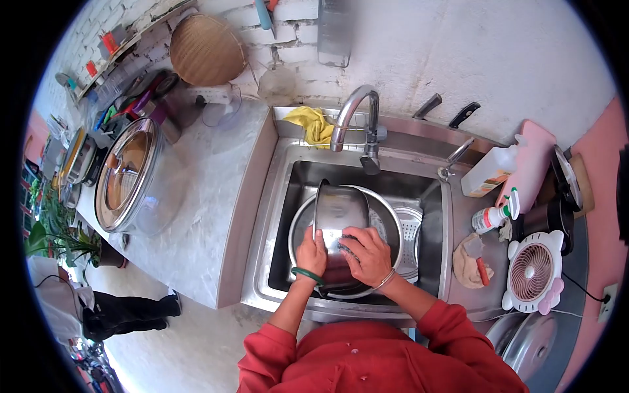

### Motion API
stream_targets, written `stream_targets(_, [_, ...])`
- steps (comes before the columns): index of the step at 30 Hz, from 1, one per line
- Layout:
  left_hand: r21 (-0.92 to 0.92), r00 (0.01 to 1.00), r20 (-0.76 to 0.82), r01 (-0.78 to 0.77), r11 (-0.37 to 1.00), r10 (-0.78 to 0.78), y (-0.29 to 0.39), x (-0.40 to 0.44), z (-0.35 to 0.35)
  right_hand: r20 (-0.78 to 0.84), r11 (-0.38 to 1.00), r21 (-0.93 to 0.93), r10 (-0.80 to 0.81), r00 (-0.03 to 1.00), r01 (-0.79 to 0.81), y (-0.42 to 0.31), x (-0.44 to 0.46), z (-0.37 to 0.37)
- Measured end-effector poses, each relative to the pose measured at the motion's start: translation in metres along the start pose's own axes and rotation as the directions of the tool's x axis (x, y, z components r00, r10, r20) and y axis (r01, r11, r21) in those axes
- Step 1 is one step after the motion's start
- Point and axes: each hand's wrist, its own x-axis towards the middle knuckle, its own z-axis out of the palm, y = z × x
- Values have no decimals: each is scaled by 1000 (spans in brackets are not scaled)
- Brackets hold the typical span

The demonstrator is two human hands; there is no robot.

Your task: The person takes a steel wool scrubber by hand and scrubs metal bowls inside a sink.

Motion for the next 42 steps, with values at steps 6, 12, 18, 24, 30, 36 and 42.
stream_targets(6, [-15,999,45,-22,1000,23,5,-2,7,-100,999,-12,44,994,-46,31,31,3])
stream_targets(12, [-21,999,26,-32,999,32,-2,8,9,-8,992,30,-120,993,120,4,-4,2])
stream_targets(18, [-18,997,59,-47,999,48,-1,7,5,-29,1000,23,2,1000,-1,21,29,-3])
stream_targets(24, [-2,998,33,-60,998,60,-14,12,4,-24,996,-7,-93,995,93,14,18,-2])
stream_targets(30, [-40,993,113,37,999,-32,-10,13,-3,73,985,-19,-169,983,171,3,13,1])
stream_targets(36, [-81,988,152,30,996,-17,-11,15,-1,-120,999,-47,-23,993,17,20,30,7])
stream_targets(42, [-48,993,113,-26,999,31,-7,14,-4,88,970,-17,-239,967,242,4,-1,0])
